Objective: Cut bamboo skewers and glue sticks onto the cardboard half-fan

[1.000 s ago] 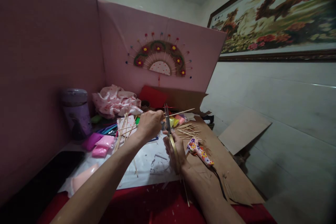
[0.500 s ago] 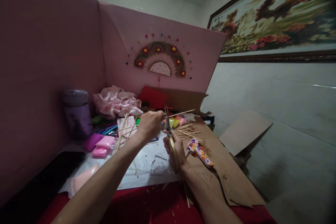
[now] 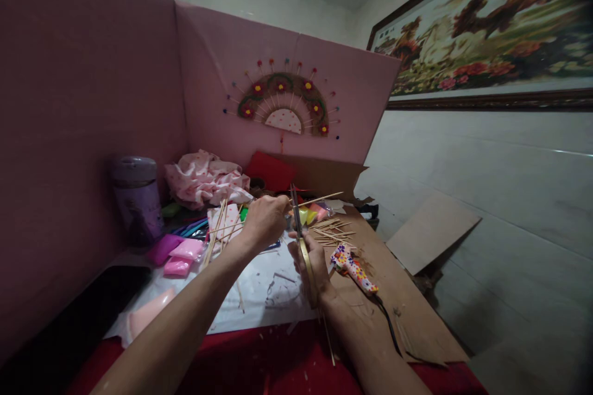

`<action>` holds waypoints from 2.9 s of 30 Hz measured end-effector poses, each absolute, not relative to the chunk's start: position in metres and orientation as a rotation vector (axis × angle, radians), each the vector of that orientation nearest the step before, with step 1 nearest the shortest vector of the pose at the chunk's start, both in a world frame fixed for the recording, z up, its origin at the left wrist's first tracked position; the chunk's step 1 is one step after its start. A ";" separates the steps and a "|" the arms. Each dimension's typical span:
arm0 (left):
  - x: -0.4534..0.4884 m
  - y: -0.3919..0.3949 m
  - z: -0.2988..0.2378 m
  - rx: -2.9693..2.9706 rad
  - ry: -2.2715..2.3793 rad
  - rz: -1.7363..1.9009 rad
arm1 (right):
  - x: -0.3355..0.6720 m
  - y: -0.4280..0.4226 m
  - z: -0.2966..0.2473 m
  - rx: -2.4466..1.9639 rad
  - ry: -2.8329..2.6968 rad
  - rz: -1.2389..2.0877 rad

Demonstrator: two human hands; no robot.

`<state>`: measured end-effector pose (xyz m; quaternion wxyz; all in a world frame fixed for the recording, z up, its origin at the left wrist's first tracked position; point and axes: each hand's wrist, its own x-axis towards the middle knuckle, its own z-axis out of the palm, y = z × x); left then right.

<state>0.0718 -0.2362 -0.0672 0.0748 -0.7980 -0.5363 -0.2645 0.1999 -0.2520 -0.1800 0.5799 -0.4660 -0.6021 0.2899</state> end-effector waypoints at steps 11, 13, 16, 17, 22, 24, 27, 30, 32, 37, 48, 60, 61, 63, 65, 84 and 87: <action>0.053 -0.238 -0.049 -2.115 -1.761 -0.781 | 0.202 -0.254 -0.169 -1.138 -1.593 0.602; 0.045 -0.235 -0.044 -2.017 -1.815 -0.886 | 0.204 -0.257 -0.168 -1.246 -1.649 0.578; 0.036 -0.233 -0.040 -1.973 -1.854 -1.025 | 0.207 -0.261 -0.163 -1.435 -1.807 0.360; 0.035 -0.233 -0.039 -1.975 -1.860 -1.059 | 0.208 -0.262 -0.161 -1.479 -1.878 0.243; 0.034 -0.235 -0.037 -1.996 -1.852 -1.169 | 0.216 -0.267 -0.151 -1.599 -2.231 -0.069; 0.033 -0.236 -0.035 -2.013 -1.836 -1.190 | 0.220 -0.267 -0.150 -1.588 -2.332 -0.049; 0.031 -0.237 -0.034 -2.024 -1.823 -1.194 | 0.223 -0.267 -0.153 -1.490 -2.418 -0.021; 0.032 -0.238 -0.033 -2.025 -1.842 -1.171 | 0.218 -0.265 -0.158 -1.376 -2.465 -0.013; 0.034 -0.239 -0.034 -2.053 -1.835 -1.151 | 0.212 -0.264 -0.161 -1.319 -2.473 -0.020; 0.042 -0.240 -0.035 -2.187 -1.779 -1.054 | 0.199 -0.258 -0.172 -1.216 -2.419 -0.068; 0.051 -0.242 -0.045 -2.586 -1.639 -0.542 | 0.210 -0.262 -0.161 -1.262 -1.805 -0.433; 0.065 -0.248 -0.056 -2.729 -1.404 -0.495 | 0.217 -0.261 -0.159 -1.225 -1.823 -0.482; 0.065 -0.248 -0.056 -2.721 -1.399 -0.487 | 0.217 -0.261 -0.159 -1.223 -1.828 -0.477; 0.066 -0.248 -0.057 -2.704 -1.401 -0.482 | 0.217 -0.261 -0.159 -1.210 -1.844 -0.458; 0.067 -0.248 -0.058 -2.689 -1.434 -0.484 | 0.217 -0.260 -0.160 -1.200 -1.856 -0.431; 0.083 -0.243 -0.088 -2.587 -1.463 -0.376 | 0.214 -0.255 -0.169 -1.320 -1.971 -0.194; 0.074 -0.241 -0.078 -2.674 -1.419 -0.457 | 0.222 -0.254 -0.162 -1.162 -1.933 0.046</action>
